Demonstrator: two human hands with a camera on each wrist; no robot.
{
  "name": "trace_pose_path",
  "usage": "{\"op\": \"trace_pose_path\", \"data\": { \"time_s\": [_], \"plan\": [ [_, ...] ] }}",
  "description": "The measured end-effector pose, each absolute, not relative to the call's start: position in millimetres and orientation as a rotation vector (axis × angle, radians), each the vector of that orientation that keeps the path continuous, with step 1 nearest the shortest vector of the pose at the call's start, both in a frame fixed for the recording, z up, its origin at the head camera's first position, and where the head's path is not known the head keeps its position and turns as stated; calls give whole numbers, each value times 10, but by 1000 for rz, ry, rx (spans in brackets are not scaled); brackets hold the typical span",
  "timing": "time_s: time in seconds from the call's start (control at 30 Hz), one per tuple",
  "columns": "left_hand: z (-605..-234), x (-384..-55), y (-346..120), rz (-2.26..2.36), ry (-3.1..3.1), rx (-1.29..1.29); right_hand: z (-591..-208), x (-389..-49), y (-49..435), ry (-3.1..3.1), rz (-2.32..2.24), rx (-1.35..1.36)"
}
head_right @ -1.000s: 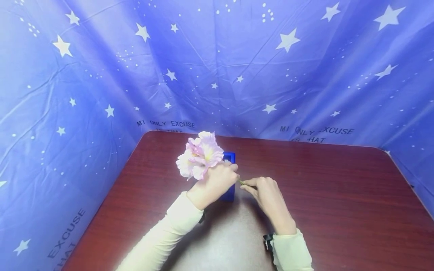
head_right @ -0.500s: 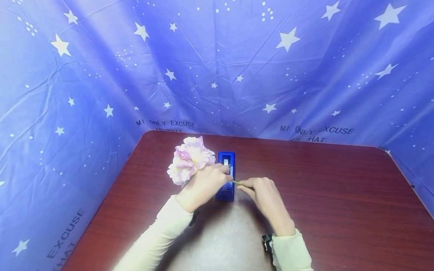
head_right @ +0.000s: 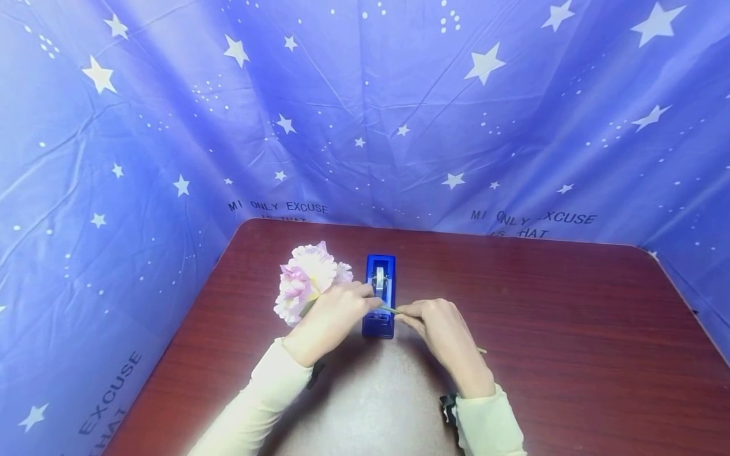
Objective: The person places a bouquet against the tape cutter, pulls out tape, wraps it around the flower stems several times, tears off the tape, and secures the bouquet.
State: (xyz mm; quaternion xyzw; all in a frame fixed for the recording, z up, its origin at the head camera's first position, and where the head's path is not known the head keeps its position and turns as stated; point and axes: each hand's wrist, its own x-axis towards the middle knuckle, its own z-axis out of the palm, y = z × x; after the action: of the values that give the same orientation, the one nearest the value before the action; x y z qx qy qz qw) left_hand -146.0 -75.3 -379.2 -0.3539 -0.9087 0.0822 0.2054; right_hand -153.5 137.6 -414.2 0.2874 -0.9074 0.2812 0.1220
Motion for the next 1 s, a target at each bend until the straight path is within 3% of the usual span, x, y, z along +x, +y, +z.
{"op": "trace_pose_path", "data": {
  "time_s": [0.43,1.0],
  "plan": [
    [-3986,-1348,-911,-23,-2574,-935,-4153,-1500,1359,-2700,771,937],
    [-4148,-1310,-991,-2,-2592,-955,-4197,-1519,1370,-2771,788,1039]
  ]
}}
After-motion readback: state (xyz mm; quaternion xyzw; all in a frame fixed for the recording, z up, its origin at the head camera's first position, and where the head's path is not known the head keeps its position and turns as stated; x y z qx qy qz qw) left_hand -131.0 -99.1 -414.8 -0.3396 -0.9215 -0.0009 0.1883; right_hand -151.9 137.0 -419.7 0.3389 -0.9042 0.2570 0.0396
